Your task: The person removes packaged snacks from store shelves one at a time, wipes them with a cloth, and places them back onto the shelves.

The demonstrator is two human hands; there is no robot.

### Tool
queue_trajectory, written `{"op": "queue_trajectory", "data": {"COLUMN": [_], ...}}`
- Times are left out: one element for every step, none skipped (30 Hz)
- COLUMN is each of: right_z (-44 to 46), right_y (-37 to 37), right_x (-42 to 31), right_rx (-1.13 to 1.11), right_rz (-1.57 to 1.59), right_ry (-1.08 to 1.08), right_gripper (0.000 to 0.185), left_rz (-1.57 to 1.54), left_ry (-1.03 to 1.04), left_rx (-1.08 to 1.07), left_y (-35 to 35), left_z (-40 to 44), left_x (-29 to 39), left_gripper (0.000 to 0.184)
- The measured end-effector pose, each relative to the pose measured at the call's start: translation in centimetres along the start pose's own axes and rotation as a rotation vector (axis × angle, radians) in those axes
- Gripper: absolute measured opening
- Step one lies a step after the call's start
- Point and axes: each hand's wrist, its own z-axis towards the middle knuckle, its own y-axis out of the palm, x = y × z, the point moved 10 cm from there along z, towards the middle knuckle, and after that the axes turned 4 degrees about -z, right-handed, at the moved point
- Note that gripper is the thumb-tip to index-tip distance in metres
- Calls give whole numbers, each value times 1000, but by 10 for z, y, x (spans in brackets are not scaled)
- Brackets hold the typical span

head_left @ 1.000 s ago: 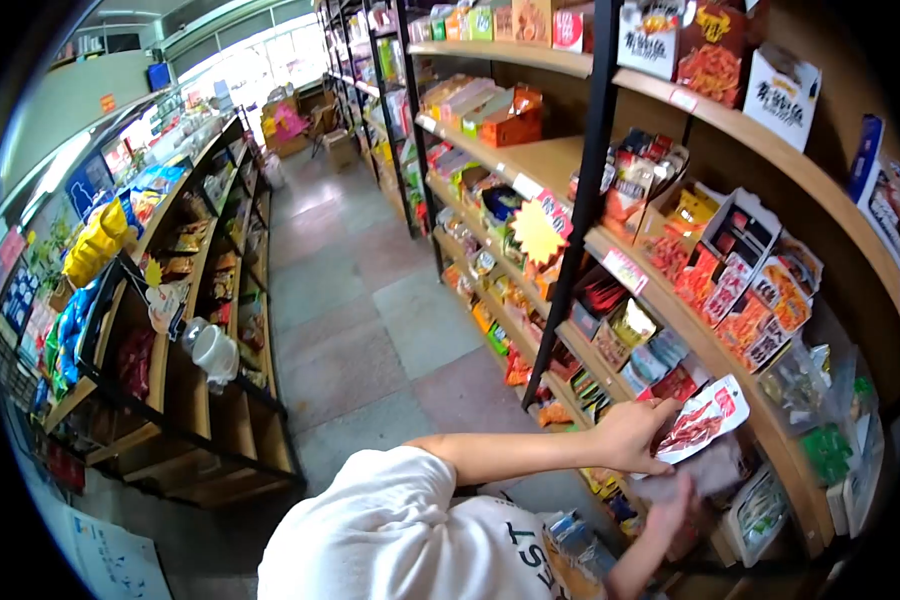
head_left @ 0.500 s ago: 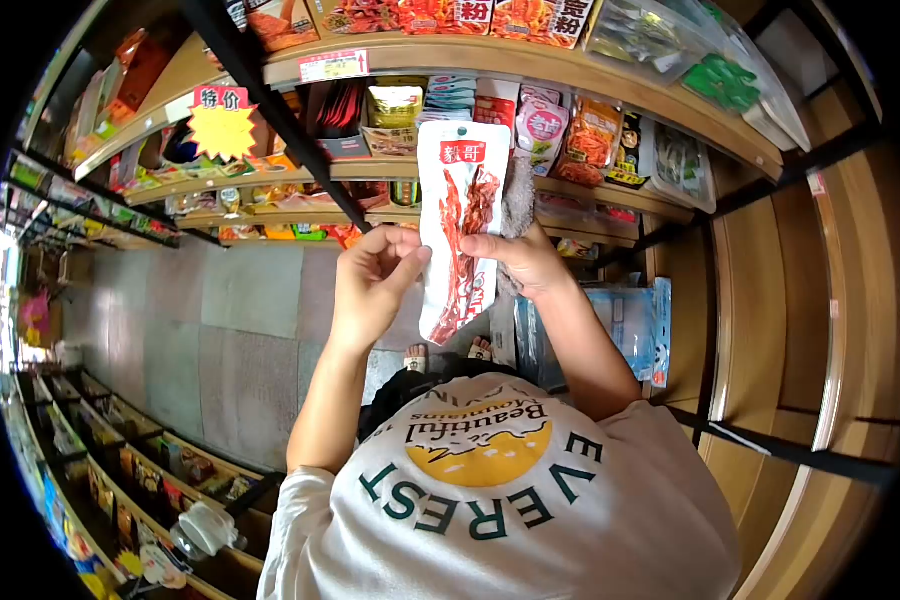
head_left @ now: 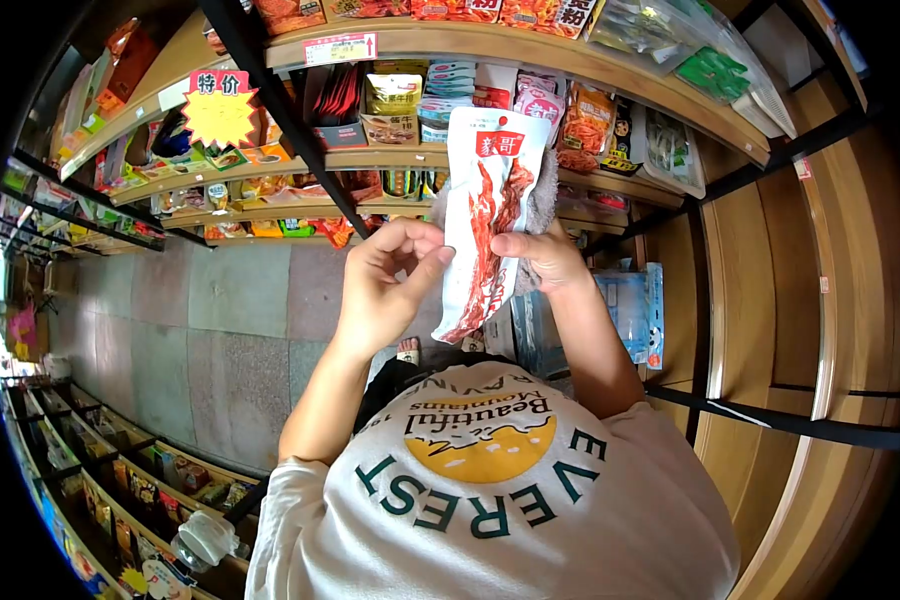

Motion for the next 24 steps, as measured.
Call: {"op": "queue_trajectory", "data": {"right_z": [0, -1, -2, -3, -3, -3, -4, -4, -4, -4, -5, -5, -6, -7, -8, -9, -9, -8, -7, -6, -4, -4, -2, -8], "right_y": [2, 4, 7, 9, 9, 9, 9, 9, 10, 10, 10, 9, 7, 6, 3, -1, -1, -2, -2, -3, -16, -28, -38, -48], "right_x": [-1, -4, -7, -8, -8, -8, -8, -8, -10, -11, -10, -10, -10, -9, -7, -4, -3, -3, -3, 1, 9, 17, 14, 2], "right_rx": [-11, -11, -20, -29, -30, -31, -32, -32, -36, -40, -39, -33, -28, -25, 0, 26, 29, 30, 30, 28, 142, 256, 329, 446], "right_rz": [1, 1, 0, -1, -2, -14, -25, -26, -23, -20, -19, -7, 5, 6, 5, 5, 9, -15, -38, -32, 63, 157, 192, 104], "right_ry": [2, 1, 0, -3, -4, -6, -8, -9, -26, -44, -43, -55, -67, -65, -55, -42, -35, -49, -63, -55, -22, 10, -46, -135], "right_gripper": [58, 58, 58, 58, 58, 58, 58, 58, 57, 57, 57, 54, 51, 51, 51, 51, 51, 51, 50, 50, 47, 43, 39, 41], "left_rz": [21, 41, 41, 43, 45, 45, 56, 67, 67, 55, 44, 44, 55, 66, 65, 35, 6, 6, -59, -123, -132, -129, -118, -108], "left_ry": [7, 15, 15, 26, 38, 38, 42, 46, 47, 44, 41, 39, 45, 51, 47, 32, 16, 7, -35, -75, -73, -78, -66, -52], "left_rx": [-5, -12, -12, -11, -10, -11, -15, -18, -19, -19, -18, -19, -26, -34, -34, -46, -56, -52, -54, -55, -78, -74, -37, 0], "left_y": [1, 1, 2, 2, 2, 2, 3, 4, 4, 4, 4, 5, 6, 7, 7, 9, 10, 10, 10, 10, 9, 7, 2, -2], "left_z": [-2, -3, -4, -5, -6, -6, -7, -7, -8, -8, -8, -8, -8, -8, -7, -6, -6, -5, -3, -1, 1, 2, 3, 4], "left_x": [2, 4, 5, 7, 9, 10, 12, 13, 13, 13, 13, 13, 13, 14, 13, 12, 11, 9, 5, 0, -2, -4, -6, -7], "left_gripper": [10, 10, 10, 9, 9, 9, 8, 8, 8, 8, 8, 8, 8, 8, 8, 8, 8, 8, 8, 9, 9, 9, 9, 9]}}
